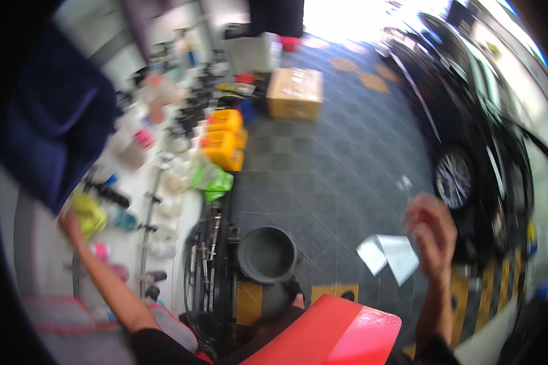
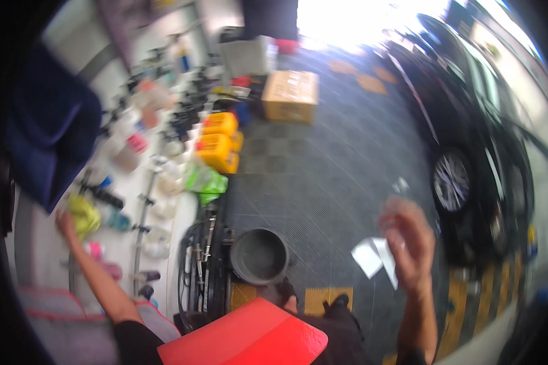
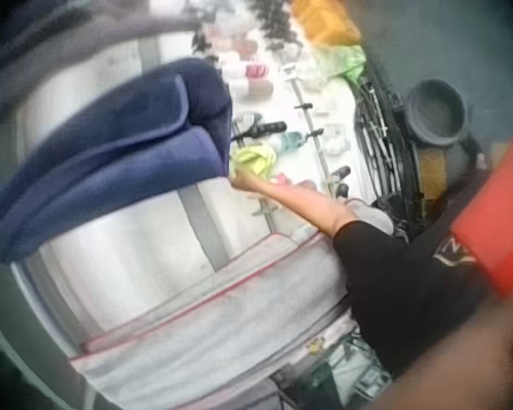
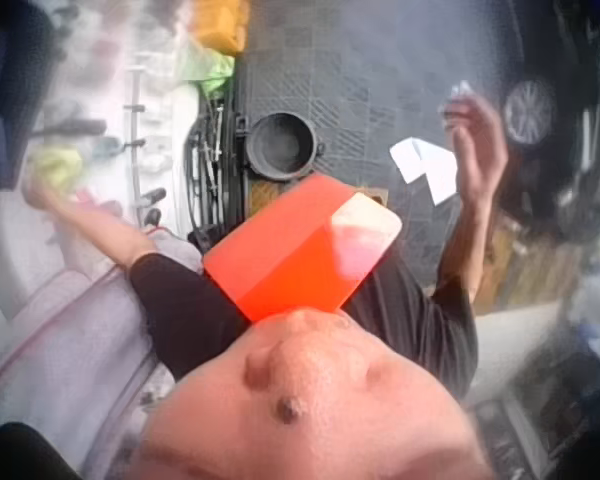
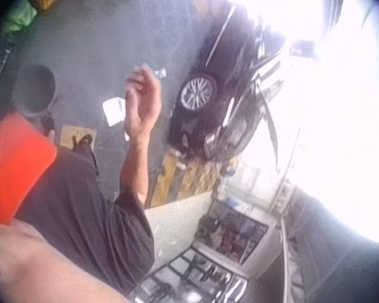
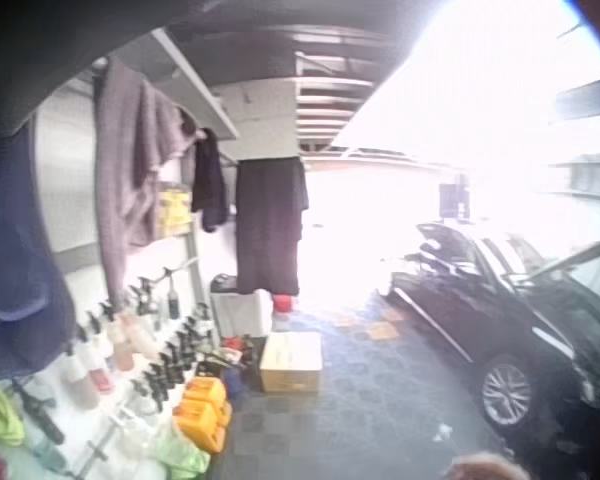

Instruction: The person applies a protective film to the car's headlight. They wipe the surface with a cloth, use a heat gun to warm the film, and smooth it with a squeegee. The person trims excess film with a blade and continues wiping the area.

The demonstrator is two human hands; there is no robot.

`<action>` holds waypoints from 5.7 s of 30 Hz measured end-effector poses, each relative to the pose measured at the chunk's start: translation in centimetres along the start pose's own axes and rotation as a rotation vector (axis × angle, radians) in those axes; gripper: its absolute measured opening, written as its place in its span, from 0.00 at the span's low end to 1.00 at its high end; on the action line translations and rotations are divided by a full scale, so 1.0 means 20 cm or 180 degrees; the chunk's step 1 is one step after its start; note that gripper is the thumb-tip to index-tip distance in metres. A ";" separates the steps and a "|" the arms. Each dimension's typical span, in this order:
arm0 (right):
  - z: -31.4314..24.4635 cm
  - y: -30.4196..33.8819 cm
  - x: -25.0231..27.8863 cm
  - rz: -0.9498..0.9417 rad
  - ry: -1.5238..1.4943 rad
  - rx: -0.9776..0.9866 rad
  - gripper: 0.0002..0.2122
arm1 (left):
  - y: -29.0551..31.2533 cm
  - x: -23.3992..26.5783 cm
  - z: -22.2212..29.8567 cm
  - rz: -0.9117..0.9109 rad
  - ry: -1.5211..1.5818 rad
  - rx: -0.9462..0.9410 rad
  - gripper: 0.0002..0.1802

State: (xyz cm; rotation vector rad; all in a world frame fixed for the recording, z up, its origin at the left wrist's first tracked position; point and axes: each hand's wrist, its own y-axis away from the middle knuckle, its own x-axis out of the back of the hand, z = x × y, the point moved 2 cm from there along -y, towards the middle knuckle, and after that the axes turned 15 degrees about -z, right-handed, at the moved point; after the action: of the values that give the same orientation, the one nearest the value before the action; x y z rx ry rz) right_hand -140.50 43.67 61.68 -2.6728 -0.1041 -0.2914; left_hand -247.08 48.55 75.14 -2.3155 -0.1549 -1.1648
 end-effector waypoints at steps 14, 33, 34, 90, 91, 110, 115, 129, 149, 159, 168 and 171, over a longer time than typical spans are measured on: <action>-0.29 1.30 0.19 0.0510 0.0565 -0.1867 0.07 | 3.12 0.76 3.50 -0.5223 0.0866 -0.4997 0.21; 0.23 4.14 0.47 0.2089 -0.2123 -0.4805 0.10 | 4.32 2.91 4.37 -0.4661 -0.0097 -0.6442 0.25; 0.16 4.08 0.61 0.2214 -0.2003 -0.4975 0.11 | 4.38 2.81 4.53 -0.4813 -0.0078 -0.6556 0.23; 3.22 6.79 7.12 0.2997 0.0888 -0.6046 0.23 | 9.01 4.42 9.86 -0.5939 0.1430 -0.2336 0.56; 3.30 6.81 7.20 0.3129 0.0936 -0.6027 0.24 | 9.00 4.32 9.91 -0.6093 0.1799 -0.1975 0.51; 1.81 6.36 4.79 0.3924 -0.3252 -0.4502 0.11 | 7.28 3.89 8.11 -0.6082 0.1902 -0.3111 0.10; 1.76 5.97 5.10 0.3349 -0.1778 -0.4499 0.10 | 6.84 3.53 7.18 -0.5052 0.1992 -0.3033 0.27; 1.33 3.11 4.70 0.1535 0.0531 -0.2396 0.07 | 6.47 2.09 4.39 -0.4891 0.5561 0.3829 0.22; 2.07 1.55 1.75 -0.0753 -0.0048 -0.3344 0.07 | 4.41 1.23 3.58 -0.1941 0.7086 0.4516 0.18; 2.88 0.63 0.66 -0.2921 0.1738 -0.1971 0.16 | 2.23 1.15 3.82 -0.1921 0.7315 0.3080 0.10; 2.92 -0.96 0.62 -0.1468 0.1699 -0.2329 0.17 | 0.66 0.99 4.24 -0.1545 0.8961 0.1681 0.09; 2.79 -1.62 0.26 -0.1439 0.1354 -0.2633 0.14 | 0.20 0.88 4.29 -0.1453 0.8988 0.1181 0.11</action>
State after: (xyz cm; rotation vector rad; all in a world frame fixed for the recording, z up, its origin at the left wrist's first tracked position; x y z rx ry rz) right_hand -128.86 97.43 27.62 -3.2666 -0.5616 -1.2766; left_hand -173.82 86.81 45.77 1.0232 0.1858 -2.6821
